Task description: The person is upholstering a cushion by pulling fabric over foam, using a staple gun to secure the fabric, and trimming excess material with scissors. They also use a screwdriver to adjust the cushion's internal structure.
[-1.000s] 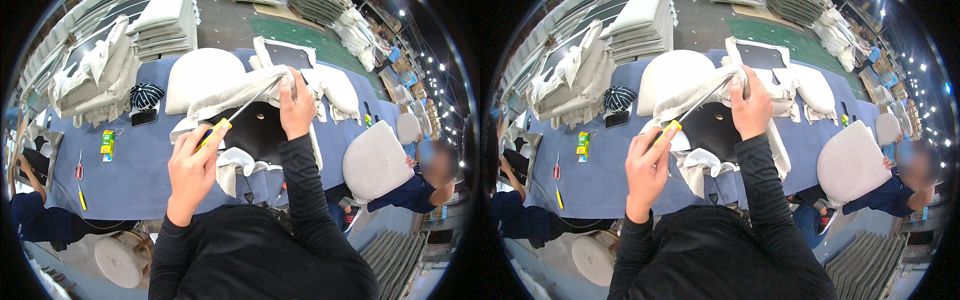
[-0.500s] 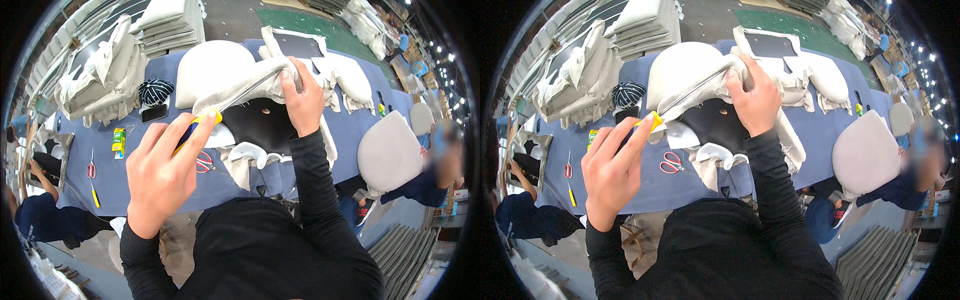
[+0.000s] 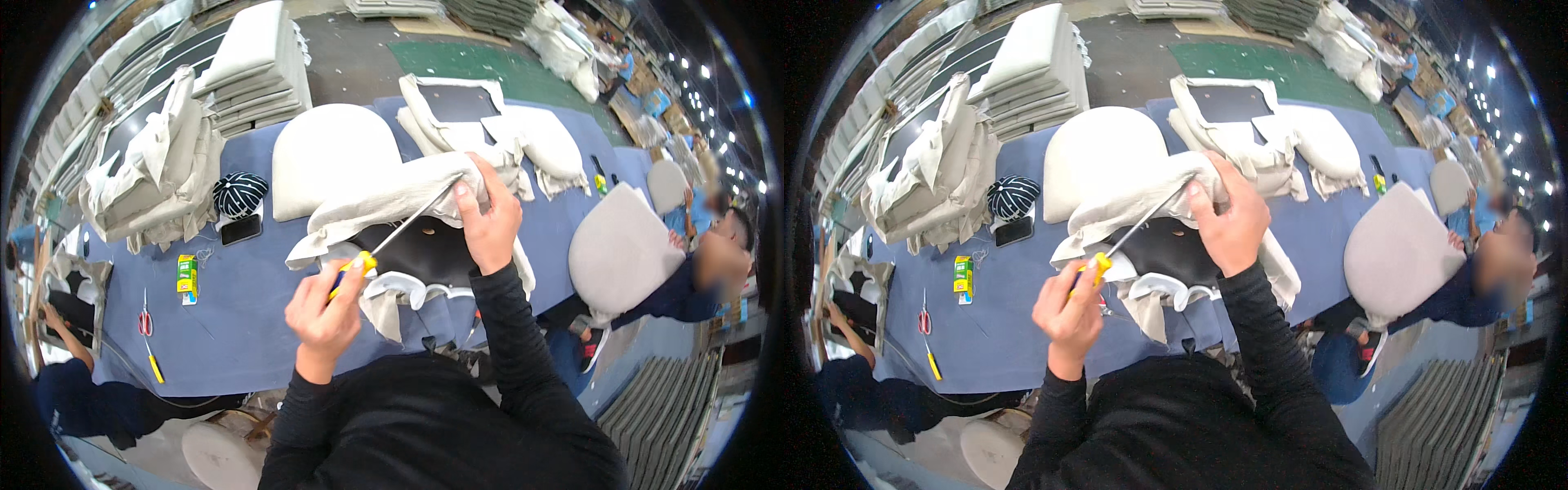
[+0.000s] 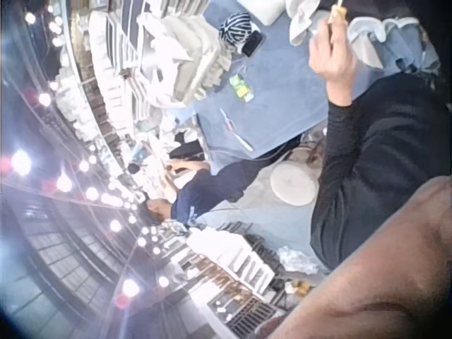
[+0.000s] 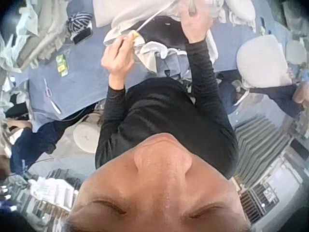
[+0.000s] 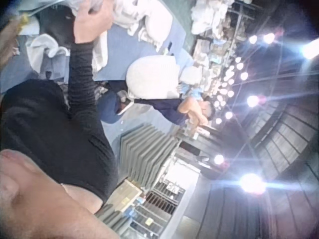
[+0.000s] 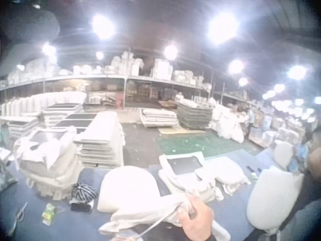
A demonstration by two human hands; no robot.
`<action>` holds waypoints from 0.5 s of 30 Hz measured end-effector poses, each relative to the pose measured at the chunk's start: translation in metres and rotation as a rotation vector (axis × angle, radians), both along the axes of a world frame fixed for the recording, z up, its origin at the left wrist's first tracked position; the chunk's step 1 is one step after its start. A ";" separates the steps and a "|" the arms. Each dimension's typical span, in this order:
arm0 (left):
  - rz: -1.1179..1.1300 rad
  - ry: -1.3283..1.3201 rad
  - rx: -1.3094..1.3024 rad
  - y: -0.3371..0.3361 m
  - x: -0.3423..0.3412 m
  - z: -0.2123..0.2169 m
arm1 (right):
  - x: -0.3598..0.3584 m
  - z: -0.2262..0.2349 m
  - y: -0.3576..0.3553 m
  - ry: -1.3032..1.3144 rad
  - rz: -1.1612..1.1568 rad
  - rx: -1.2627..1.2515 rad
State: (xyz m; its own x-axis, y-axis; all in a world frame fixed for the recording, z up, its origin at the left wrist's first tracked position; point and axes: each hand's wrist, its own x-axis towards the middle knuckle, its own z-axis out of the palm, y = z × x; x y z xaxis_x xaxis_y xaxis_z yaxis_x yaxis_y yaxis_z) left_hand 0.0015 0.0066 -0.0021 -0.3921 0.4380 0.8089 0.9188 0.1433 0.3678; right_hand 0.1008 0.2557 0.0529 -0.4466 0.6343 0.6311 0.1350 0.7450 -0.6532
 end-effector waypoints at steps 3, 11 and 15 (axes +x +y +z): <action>0.008 -0.162 0.091 0.005 -0.001 -0.029 | -0.011 0.009 -0.019 -0.006 0.015 -0.013; -0.251 -0.561 0.138 0.041 -0.003 -0.058 | -0.006 -0.001 0.005 0.018 -0.052 0.043; -0.603 -1.500 0.377 0.081 0.033 -0.075 | -0.029 0.003 0.022 0.004 -0.027 0.025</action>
